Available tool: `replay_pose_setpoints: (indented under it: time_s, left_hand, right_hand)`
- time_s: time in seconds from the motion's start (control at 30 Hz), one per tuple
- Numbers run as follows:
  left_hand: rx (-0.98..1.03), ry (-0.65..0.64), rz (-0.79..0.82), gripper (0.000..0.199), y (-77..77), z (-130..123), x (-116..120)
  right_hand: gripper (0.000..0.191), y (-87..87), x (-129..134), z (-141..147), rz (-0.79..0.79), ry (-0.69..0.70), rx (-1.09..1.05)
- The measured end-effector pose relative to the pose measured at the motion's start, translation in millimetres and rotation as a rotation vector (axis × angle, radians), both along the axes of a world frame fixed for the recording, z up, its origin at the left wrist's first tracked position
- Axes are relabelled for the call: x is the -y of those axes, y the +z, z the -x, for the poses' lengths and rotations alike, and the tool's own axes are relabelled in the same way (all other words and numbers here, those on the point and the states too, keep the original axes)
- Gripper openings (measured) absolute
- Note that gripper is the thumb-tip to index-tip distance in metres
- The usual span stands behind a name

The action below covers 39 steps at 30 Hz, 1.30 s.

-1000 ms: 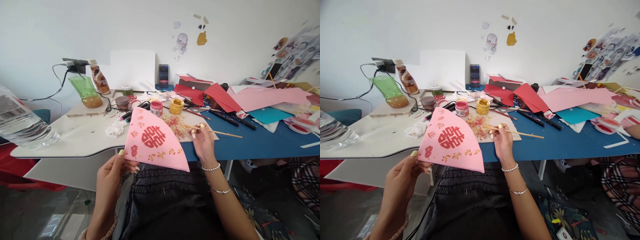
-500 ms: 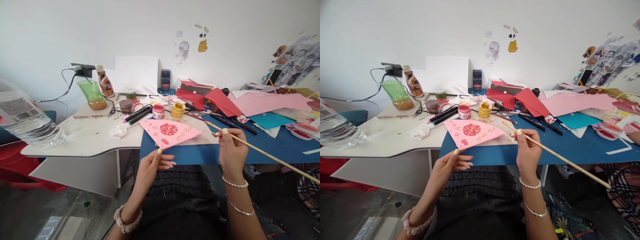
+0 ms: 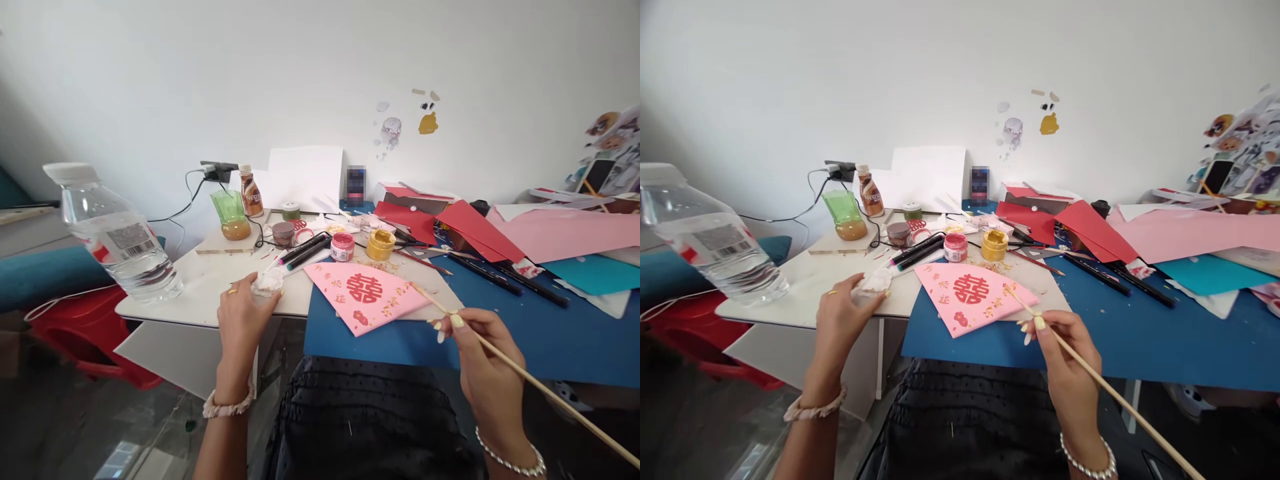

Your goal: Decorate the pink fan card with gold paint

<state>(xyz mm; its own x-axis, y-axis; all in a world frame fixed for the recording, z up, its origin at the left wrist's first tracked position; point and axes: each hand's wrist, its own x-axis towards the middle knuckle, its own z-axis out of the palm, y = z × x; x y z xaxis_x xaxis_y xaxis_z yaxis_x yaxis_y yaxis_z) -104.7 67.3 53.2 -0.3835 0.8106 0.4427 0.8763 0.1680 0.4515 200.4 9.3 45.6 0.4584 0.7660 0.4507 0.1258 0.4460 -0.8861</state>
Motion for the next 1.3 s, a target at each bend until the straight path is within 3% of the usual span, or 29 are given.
replay_pose_setpoints:
  time_s: [0.17, 0.43, 0.53, 0.73, 0.83, 1.3]
  left_hand:
    - [0.024, 0.003, 0.097, 0.045, 3.8, -5.6, 4.6]
    - [0.105, -0.048, -0.113, 0.032, -7.8, -10.6, 13.9]
    - [0.28, -0.13, -0.212, 0.03, -2.2, -23.9, 34.6]
    - [0.834, -0.485, -0.164, 0.026, 20.0, -63.7, 84.6]
    - [0.919, -0.511, -0.165, 0.026, 26.2, -75.4, 93.8]
    - [1.125, -0.53, -0.206, 0.033, 35.6, -93.6, 109.5]
  right_hand:
    - [0.01, -3.3, 2.8, 3.4, 0.023, 0.044, 0.063]
    - [0.011, -5.0, 4.6, 4.4, -0.035, 0.113, 0.137]
    - [0.019, 0.4, 11.3, 12.6, -0.145, 0.242, 0.225]
    - [0.039, 21.6, 38.0, 44.3, -0.398, 0.351, 0.569]
    - [0.043, 29.3, 46.1, 52.4, -0.483, 0.32, 0.696]
    - [0.04, 33.8, 51.5, 53.2, -0.529, 0.249, 0.895]
